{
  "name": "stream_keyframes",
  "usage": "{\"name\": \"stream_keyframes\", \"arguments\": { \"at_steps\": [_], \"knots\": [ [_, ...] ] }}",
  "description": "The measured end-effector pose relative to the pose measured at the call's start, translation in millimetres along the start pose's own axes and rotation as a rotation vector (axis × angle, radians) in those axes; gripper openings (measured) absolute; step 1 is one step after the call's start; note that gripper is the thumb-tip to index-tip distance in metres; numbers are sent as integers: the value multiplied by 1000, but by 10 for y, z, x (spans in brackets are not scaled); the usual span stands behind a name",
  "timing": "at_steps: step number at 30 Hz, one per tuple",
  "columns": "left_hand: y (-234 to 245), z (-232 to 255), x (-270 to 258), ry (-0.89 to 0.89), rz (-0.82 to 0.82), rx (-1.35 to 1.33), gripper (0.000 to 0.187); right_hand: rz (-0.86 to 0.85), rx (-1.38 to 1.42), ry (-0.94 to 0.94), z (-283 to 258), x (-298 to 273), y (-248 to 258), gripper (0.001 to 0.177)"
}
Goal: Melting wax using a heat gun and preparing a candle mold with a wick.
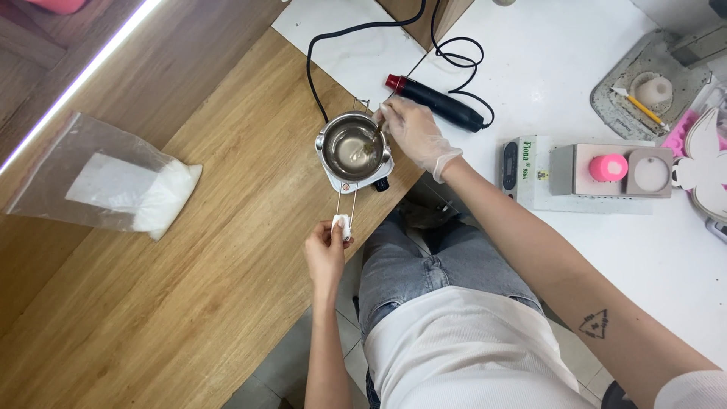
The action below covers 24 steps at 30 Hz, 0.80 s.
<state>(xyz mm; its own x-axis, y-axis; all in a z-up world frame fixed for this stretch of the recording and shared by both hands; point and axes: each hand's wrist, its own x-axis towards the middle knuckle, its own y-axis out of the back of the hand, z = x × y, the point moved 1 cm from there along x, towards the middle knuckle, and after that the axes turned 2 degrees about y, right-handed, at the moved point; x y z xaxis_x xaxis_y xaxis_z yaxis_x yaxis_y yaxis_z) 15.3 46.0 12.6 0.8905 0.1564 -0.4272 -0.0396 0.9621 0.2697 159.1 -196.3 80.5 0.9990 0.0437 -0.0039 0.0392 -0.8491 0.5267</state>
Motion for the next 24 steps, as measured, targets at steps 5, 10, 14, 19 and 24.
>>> {"name": "stream_keyframes", "arguments": {
  "at_steps": [5,10,14,19,24],
  "knots": [
    [-8,-63,23,5,0,-12,24,-112,100,-71,153,31,-51,34],
    [-2,-104,28,13,10,-8,23,24,104,-50,121,17,-58,33],
    [58,-188,53,16,9,-44,25,-88,67,-62,105,-17,-88,33],
    [82,-170,35,23,-23,15,28,-99,98,-237,-58,-115,-35,33],
    [142,94,-26,103,-25,121,33,29,148,58,436,-251,-94,38]
  ]
}}
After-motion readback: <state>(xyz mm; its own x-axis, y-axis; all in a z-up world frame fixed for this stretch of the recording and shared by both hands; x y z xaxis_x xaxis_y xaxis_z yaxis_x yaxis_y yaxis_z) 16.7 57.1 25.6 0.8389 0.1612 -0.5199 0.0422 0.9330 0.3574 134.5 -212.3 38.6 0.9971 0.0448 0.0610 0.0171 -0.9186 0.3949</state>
